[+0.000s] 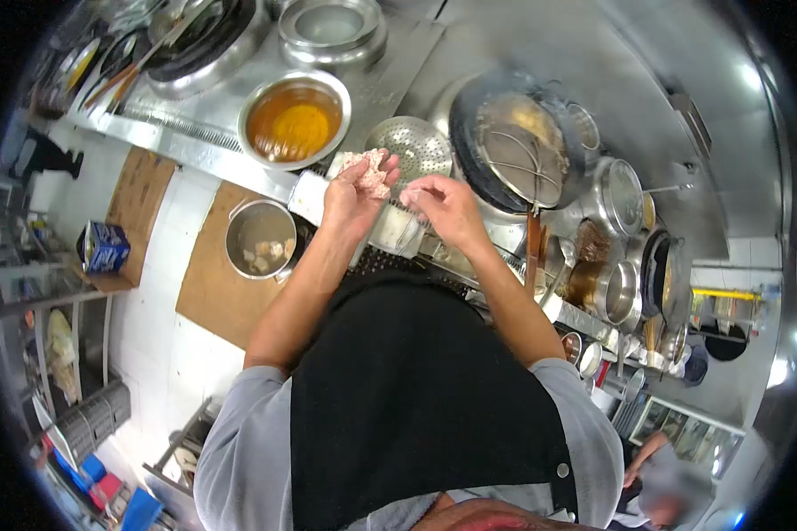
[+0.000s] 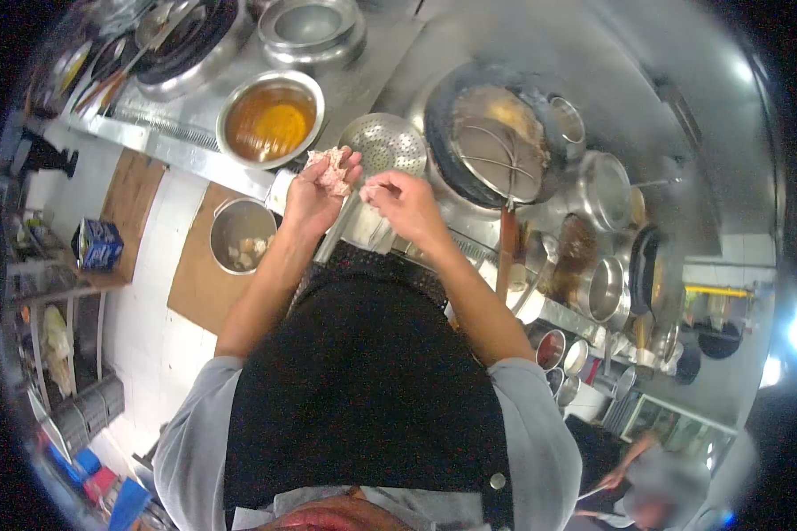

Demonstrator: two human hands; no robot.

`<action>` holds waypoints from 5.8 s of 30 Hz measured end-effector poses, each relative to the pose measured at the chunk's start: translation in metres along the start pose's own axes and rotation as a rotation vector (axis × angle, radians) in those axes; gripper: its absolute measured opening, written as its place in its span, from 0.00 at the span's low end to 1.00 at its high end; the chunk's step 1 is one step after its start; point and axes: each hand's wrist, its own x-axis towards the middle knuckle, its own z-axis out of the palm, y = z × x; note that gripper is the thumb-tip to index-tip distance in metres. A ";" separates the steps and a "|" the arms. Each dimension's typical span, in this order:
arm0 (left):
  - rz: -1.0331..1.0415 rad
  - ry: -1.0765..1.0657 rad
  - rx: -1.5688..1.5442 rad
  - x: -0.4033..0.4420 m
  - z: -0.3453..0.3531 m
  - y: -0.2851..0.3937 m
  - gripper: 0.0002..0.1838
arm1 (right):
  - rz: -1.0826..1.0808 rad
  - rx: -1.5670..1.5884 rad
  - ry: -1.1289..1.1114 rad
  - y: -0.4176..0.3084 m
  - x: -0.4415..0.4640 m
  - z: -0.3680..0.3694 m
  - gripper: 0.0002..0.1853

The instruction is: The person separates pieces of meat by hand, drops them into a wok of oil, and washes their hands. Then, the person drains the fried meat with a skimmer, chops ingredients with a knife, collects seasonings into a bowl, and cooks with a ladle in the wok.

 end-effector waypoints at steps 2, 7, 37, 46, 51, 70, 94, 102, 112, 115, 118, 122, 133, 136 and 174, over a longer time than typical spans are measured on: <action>0.012 -0.021 0.037 0.000 0.020 -0.007 0.16 | -0.333 -0.175 0.119 -0.034 -0.004 0.008 0.09; -0.084 -0.189 0.059 0.001 0.047 -0.033 0.15 | -0.329 -0.388 0.339 -0.045 -0.018 0.007 0.10; 0.331 -0.626 1.371 0.018 0.073 -0.064 0.04 | -0.064 0.251 0.204 -0.026 -0.047 -0.090 0.05; 0.048 0.069 0.611 0.072 -0.042 -0.015 0.04 | 0.035 0.543 0.334 0.003 0.037 -0.243 0.10; 0.009 -0.002 0.240 0.049 -0.069 -0.040 0.04 | 0.036 -0.103 0.644 0.104 0.129 -0.361 0.10; 0.029 -0.086 0.160 0.041 0.083 -0.108 0.14 | -0.417 -0.465 0.369 -0.012 0.003 -0.081 0.15; -0.149 -0.325 0.651 -0.018 0.095 -0.062 0.18 | -0.044 0.240 0.374 -0.030 -0.060 -0.107 0.13; 0.008 -0.335 0.808 -0.001 0.097 -0.078 0.19 | -0.111 -0.225 0.281 -0.017 -0.044 -0.087 0.12; -0.040 -0.363 1.039 0.028 0.085 -0.061 0.19 | 0.150 0.203 0.058 -0.025 -0.046 -0.103 0.07; 0.040 -0.279 0.873 0.056 0.052 -0.060 0.21 | -0.035 0.525 0.126 -0.036 -0.048 -0.127 0.08; -0.077 -0.203 0.807 0.049 0.044 -0.056 0.15 | -0.101 0.495 0.083 -0.032 -0.036 -0.164 0.15; -0.120 -0.154 0.751 0.039 0.039 -0.061 0.10 | 0.081 0.658 0.117 -0.022 -0.005 -0.193 0.20; -0.118 0.048 0.497 0.024 0.002 -0.080 0.21 | -0.055 -0.351 0.424 0.083 0.172 -0.297 0.11; -0.085 -0.052 0.425 0.022 0.012 -0.074 0.17 | -0.108 -0.599 0.456 0.128 0.230 -0.340 0.12; -0.187 -0.495 0.906 -0.021 0.096 -0.062 0.11 | -0.019 0.051 0.360 -0.043 -0.071 -0.094 0.14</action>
